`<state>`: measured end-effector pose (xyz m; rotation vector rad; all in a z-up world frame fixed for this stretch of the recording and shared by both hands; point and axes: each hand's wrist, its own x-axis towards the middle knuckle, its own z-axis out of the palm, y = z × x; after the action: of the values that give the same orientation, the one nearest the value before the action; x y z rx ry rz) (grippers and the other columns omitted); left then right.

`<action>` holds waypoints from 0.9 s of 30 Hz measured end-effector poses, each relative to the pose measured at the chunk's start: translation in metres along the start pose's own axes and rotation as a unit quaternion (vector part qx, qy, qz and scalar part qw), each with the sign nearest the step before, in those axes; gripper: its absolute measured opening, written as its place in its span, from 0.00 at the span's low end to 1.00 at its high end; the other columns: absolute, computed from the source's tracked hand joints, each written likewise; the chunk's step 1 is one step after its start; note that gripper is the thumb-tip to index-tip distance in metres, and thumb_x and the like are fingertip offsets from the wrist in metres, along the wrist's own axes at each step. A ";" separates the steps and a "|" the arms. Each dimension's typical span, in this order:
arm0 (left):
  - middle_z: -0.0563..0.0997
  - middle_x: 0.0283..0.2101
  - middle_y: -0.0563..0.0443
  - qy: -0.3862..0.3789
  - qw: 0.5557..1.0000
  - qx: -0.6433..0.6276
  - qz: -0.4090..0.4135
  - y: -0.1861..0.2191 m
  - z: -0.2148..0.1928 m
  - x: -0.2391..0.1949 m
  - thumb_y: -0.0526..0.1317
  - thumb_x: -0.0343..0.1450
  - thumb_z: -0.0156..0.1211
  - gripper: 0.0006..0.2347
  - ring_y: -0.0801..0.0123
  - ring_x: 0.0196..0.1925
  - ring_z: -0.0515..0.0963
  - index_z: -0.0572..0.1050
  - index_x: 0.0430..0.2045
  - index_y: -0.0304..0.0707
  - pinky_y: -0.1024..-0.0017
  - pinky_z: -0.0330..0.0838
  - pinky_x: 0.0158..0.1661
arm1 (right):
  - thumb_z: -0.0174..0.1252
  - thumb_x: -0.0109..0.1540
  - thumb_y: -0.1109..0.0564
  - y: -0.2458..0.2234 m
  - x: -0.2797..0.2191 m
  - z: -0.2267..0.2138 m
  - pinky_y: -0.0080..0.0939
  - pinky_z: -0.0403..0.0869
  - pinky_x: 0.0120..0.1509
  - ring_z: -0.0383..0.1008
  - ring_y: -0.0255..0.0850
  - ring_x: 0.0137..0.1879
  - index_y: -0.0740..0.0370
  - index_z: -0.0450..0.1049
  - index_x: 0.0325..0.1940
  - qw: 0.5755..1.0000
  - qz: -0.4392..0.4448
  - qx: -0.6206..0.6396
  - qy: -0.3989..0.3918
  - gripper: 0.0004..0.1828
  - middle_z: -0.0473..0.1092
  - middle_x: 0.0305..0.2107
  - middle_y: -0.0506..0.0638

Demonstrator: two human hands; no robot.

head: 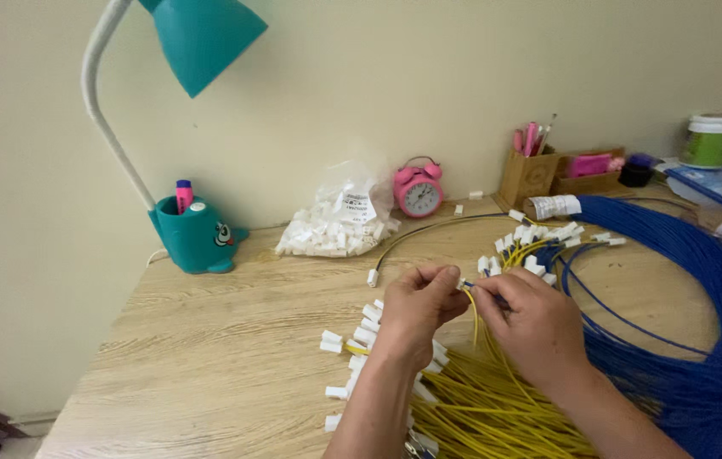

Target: The person assembles fiber optic patch cords by hand. They repeatedly pick up yellow and blue cables and white plastic connectors, then insert the cable ends into the connectors. The completed cables are placed on the desk.

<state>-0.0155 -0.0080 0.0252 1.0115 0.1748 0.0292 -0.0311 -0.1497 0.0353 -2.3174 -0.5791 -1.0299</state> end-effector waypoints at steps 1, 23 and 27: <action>0.75 0.21 0.44 -0.002 1.000 0.001 -0.003 0.000 0.001 -0.002 0.36 0.66 0.64 0.07 0.66 0.23 0.77 0.73 0.28 0.34 0.66 0.79 0.37 | 0.58 0.59 0.52 0.001 -0.001 0.001 0.43 0.67 0.32 0.72 0.40 0.33 0.51 0.77 0.32 1.000 0.003 -0.002 0.000 0.04 0.71 0.24 0.42; 0.83 0.47 0.54 -0.029 0.805 0.591 0.050 0.074 -0.036 -0.052 0.47 0.66 0.56 0.16 0.69 0.49 0.81 0.78 0.46 0.47 0.71 0.71 0.47 | 0.56 0.58 0.40 0.132 0.011 -0.031 0.55 0.68 0.55 0.73 0.57 0.55 0.50 0.71 0.60 0.915 0.323 -0.116 -0.212 0.28 0.76 0.47 0.56; 0.84 0.41 0.53 -0.054 0.716 0.694 0.044 0.050 -0.051 -0.030 0.47 0.65 0.53 0.15 0.61 0.42 0.81 0.80 0.43 0.51 0.65 0.70 0.43 | 0.57 0.58 0.47 0.099 0.008 -0.053 0.52 0.67 0.55 0.71 0.53 0.53 0.57 0.77 0.54 0.973 0.147 -0.107 -0.146 0.23 0.74 0.46 0.56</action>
<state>-0.0502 0.0586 0.0452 2.5474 0.0026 -0.0970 0.0020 -0.2570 0.0419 -2.6678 -0.2272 -0.6439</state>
